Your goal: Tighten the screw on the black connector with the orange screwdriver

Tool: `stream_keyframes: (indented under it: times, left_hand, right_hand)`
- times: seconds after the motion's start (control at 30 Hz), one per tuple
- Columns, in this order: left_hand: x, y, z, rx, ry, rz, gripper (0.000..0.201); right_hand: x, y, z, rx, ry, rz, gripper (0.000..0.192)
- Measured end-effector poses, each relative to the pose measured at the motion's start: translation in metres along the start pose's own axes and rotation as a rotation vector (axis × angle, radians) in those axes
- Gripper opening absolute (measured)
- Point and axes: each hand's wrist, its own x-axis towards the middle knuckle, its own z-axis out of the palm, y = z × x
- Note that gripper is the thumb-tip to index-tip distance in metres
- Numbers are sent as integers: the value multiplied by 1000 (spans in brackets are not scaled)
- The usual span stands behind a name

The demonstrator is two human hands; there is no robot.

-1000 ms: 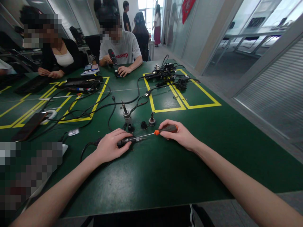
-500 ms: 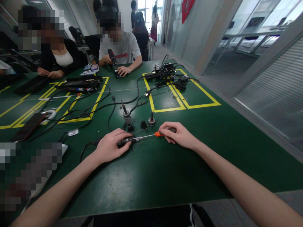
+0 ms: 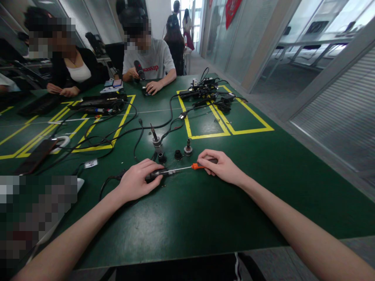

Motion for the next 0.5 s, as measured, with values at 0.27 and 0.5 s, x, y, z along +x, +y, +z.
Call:
stream_keyframes:
  times: [0.27, 0.5]
  left_hand:
    - [0, 0, 0, -4, 1, -3, 22]
    - [0, 0, -1, -4, -2, -2, 22]
  right_hand:
    - [0, 2, 0, 5, 30, 0, 46]
    - [0, -1, 1, -40, 14, -46, 43]
